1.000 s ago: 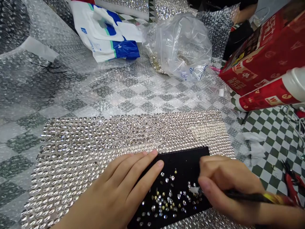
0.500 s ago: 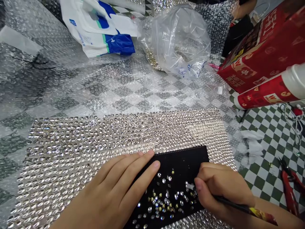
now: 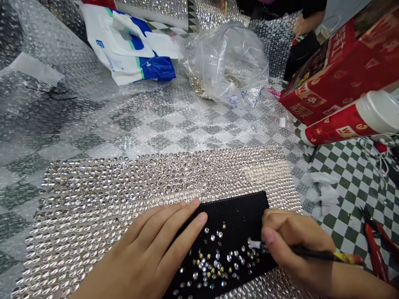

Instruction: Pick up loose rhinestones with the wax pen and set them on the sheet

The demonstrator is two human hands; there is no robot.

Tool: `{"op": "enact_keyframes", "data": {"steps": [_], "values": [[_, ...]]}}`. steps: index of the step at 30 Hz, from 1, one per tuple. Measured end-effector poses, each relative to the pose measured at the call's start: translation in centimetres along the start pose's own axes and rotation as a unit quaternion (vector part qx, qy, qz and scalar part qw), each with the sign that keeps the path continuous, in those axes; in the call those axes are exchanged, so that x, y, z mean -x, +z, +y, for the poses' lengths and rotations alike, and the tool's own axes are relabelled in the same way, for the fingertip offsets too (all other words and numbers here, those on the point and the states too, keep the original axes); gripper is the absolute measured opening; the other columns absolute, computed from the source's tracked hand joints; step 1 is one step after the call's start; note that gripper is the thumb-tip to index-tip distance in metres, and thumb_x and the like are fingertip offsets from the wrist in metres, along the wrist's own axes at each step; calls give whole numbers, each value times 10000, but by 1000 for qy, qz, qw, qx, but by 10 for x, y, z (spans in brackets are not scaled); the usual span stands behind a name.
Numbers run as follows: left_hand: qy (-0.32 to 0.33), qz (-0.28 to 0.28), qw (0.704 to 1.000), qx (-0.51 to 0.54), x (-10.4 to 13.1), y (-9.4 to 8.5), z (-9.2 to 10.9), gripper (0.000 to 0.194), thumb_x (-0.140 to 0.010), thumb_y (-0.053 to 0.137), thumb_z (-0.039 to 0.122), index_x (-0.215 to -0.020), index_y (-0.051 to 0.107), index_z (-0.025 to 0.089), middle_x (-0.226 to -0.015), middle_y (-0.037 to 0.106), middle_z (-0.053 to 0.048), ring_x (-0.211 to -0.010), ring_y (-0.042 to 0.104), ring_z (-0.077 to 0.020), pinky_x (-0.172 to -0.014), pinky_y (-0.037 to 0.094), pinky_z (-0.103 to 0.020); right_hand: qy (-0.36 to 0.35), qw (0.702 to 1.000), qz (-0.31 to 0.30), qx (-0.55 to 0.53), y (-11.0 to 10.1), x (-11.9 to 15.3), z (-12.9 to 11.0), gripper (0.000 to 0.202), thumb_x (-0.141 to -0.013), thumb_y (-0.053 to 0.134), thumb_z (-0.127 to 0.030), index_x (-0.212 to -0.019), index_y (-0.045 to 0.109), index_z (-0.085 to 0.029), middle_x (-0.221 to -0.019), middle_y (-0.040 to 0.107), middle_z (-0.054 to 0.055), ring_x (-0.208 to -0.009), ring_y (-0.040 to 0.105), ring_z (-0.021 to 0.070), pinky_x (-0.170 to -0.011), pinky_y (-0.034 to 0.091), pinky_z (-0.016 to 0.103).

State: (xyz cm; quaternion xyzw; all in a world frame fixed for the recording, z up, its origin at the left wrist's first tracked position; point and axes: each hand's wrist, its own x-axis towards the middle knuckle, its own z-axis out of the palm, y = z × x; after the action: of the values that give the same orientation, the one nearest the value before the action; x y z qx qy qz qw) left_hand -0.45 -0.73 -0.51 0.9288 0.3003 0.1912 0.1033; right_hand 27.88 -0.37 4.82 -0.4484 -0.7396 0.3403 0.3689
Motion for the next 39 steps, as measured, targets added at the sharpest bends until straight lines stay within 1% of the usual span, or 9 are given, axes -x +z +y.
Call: {"op": "enact_keyframes", "data": {"steps": [3,6,11,15,17,25,29,35,39], "values": [[-1,1,1000,-3,2,2,-1,806,-994,491,660,-1565,423,94,-1603,415,-145,-1384,445,-321,-1277,137,-414,-3,997,74,-16,-12,-15,11,374,-894,558,-14,-661,355,-224,-523,439,-87,-423,441,68,-426,388,215],[-2,-1,1000,-2,4,2,-2,808,-1009,462,660,-1586,394,97,-1635,371,-139,-1403,419,-324,-1282,120,-414,1,992,118,47,-28,-42,28,403,-854,649,-37,-606,388,-218,-526,476,-75,-442,480,75,-431,398,224],[14,10,1000,-7,3,3,-4,771,-1021,448,619,-1582,403,92,-1629,382,-141,-1415,413,-310,-1293,98,-402,42,993,77,84,-32,-72,48,390,-834,654,-128,-569,386,-228,-493,444,-69,-437,420,80,-422,354,231],[5,22,1000,-17,3,6,-6,615,-1036,434,331,-1613,362,133,-1621,412,-99,-1427,427,-268,-1294,129,-383,57,993,41,94,-23,-76,50,385,-830,633,-130,-572,364,-224,-498,411,-76,-460,363,68,-428,297,219],[6,25,1000,-15,3,6,-6,600,-1022,422,279,-1603,377,136,-1611,429,-92,-1421,443,-261,-1293,138,-377,57,993,22,98,-22,-77,50,379,-830,632,-140,-574,364,-222,-500,407,-77,-468,346,64,-426,270,220],[14,16,1000,-6,1,4,-6,633,-983,449,274,-1587,383,97,-1628,374,-124,-1428,401,-286,-1290,110,-397,30,993,-11,112,-25,-81,51,393,-856,636,-120,-587,369,-219,-521,412,-83,-476,334,55,-428,247,232],[14,8,1000,-11,1,3,-5,649,-987,468,310,-1592,373,94,-1631,365,-129,-1436,385,-292,-1292,95,-401,46,994,-12,99,-25,-80,50,388,-859,647,-130,-583,387,-216,-523,437,-76,-476,357,56,-434,269,230],[9,13,1000,-5,1,3,-4,645,-947,468,257,-1569,411,97,-1614,390,-122,-1425,398,-286,-1292,99,-398,54,993,48,97,-28,-77,51,378,-852,661,-170,-574,411,-226,-511,462,-54,-478,408,83,-450,340,237],[10,15,1000,-3,0,2,-4,626,-963,483,278,-1559,425,99,-1616,389,-120,-1434,394,-283,-1294,102,-394,49,991,56,114,-27,-77,53,380,-843,663,-169,-566,410,-224,-512,451,-52,-481,400,85,-453,337,239]]}}
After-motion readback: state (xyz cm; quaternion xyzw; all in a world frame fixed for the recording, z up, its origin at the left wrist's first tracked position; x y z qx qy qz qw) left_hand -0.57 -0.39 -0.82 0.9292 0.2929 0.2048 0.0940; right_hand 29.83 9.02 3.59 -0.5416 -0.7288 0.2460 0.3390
